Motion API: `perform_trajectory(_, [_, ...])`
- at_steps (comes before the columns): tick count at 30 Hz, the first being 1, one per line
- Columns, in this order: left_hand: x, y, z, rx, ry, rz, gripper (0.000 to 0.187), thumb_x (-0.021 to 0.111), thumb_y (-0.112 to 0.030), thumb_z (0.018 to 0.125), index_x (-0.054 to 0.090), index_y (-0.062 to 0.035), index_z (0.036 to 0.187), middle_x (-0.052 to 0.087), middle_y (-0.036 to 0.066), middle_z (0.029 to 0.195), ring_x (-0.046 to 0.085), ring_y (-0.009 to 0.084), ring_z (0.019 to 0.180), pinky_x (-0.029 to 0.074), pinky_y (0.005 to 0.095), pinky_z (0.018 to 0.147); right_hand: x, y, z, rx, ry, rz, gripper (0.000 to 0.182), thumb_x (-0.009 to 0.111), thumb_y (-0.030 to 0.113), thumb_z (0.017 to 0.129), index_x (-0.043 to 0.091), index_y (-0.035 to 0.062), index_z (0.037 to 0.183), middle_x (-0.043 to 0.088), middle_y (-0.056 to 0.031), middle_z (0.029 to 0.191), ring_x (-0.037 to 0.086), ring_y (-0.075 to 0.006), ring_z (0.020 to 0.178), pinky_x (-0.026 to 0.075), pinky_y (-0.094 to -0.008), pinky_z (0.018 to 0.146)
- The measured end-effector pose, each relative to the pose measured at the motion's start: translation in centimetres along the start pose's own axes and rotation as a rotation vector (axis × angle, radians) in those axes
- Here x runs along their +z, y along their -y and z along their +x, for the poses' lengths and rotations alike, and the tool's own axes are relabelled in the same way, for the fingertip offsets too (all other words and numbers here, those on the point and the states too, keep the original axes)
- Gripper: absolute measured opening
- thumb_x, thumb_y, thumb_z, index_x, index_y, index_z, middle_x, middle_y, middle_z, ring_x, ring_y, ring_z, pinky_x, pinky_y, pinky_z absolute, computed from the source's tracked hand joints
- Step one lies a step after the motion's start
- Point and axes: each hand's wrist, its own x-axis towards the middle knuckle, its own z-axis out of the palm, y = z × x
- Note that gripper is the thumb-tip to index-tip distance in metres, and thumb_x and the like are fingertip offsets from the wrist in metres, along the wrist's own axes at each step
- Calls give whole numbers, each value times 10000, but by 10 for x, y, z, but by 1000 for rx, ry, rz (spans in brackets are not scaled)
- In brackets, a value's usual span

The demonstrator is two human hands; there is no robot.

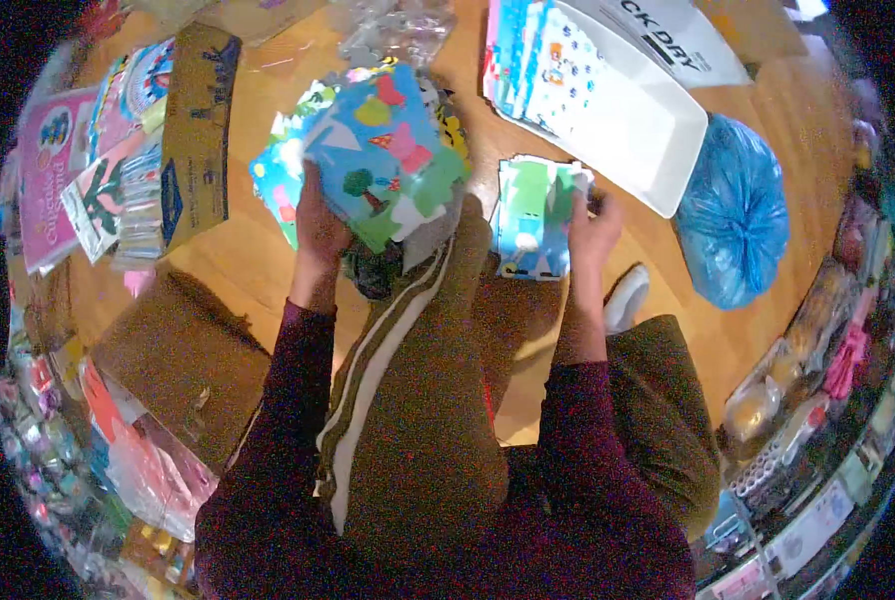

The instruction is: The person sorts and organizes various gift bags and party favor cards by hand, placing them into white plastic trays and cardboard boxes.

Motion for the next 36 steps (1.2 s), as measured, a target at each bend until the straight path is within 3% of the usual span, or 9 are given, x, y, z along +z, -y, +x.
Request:
perform_trajectory(10, [-40, 40, 22, 210, -61, 628, 343, 435, -262, 908, 427, -33, 1163, 513, 142, 1092, 521, 233, 1005, 446, 353, 853, 54, 133, -1, -164, 655, 379, 108, 638, 12, 745, 537, 27, 779, 530, 12, 702, 483, -54, 654, 414, -196, 624])
perform_trajectory(12, [-11, 17, 8, 128, -56, 405, 352, 490, -229, 882, 426, -30, 1165, 516, 122, 1102, 523, 209, 998, 444, 337, 841, 45, 149, -5, 126, 750, 614, 108, 630, -19, 736, 544, 32, 777, 565, 1, 705, 507, -57, 631, 426, -197, 606])
perform_trajectory(14, [22, -7, -8, -79, 24, -99, 369, 533, -196, 854, 427, -30, 1166, 525, 100, 1098, 522, 202, 998, 444, 330, 833, 55, 126, -4, 101, 764, 720, 105, 612, -26, 743, 552, 5, 824, 614, -58, 714, 559, -86, 600, 444, -211, 549])
perform_trajectory(21, [24, -1, -13, -83, -182, 42, 345, 532, -204, 858, 438, -24, 1136, 525, 74, 1064, 517, 177, 984, 453, 314, 815, 45, 102, -8, 255, 656, 862, 127, 622, -16, 745, 561, -7, 856, 625, -78, 797, 569, -97, 701, 445, -226, 642])
perform_trajectory(26, [-10, -3, -12, 378, 3, 956, 309, 542, -169, 845, 454, -1, 1089, 518, 103, 1052, 509, 174, 983, 455, 308, 810, 24, 58, 7, 270, 453, 917, 107, 646, -9, 729, 584, 7, 814, 580, -19, 718, 507, -73, 652, 417, -216, 627])
perform_trajectory(28, [-13, -13, -1, -27, -160, 107, 280, 507, -176, 861, 478, 14, 1065, 525, 109, 1051, 536, 199, 930, 475, 333, 781, 1, 45, 4, 310, 347, 913, 101, 656, 2, 726, 588, 14, 800, 526, 18, 663, 446, -55, 592, 384, -206, 577])
perform_trajectory(30, [-59, -2, 10, 487, -77, 1055, 290, 484, -184, 878, 472, 5, 1097, 541, 105, 1031, 552, 208, 903, 485, 363, 780, -26, -15, 6, 348, 303, 794, 104, 663, 12, 725, 588, 17, 797, 535, 18, 672, 443, -52, 576, 369, -199, 544])
perform_trajectory(32, [-19, -24, -2, 89, -170, 73, 304, 474, -198, 888, 468, 0, 1119, 550, 104, 1024, 550, 219, 920, 482, 376, 794, -54, -62, -10, 423, 274, 632, 95, 659, 29, 733, 590, 16, 797, 566, 4, 699, 471, -57, 579, 375, -200, 526])
perform_trajectory(36, [-14, -16, -1, 26, -147, -1, 307, 459, -218, 897, 455, -9, 1124, 541, 99, 1041, 552, 225, 922, 480, 380, 795, -43, -68, -24, 458, 266, 536, 112, 650, 60, 750, 589, -10, 813, 584, -23, 731, 501, -80, 611, 401, -223, 548])
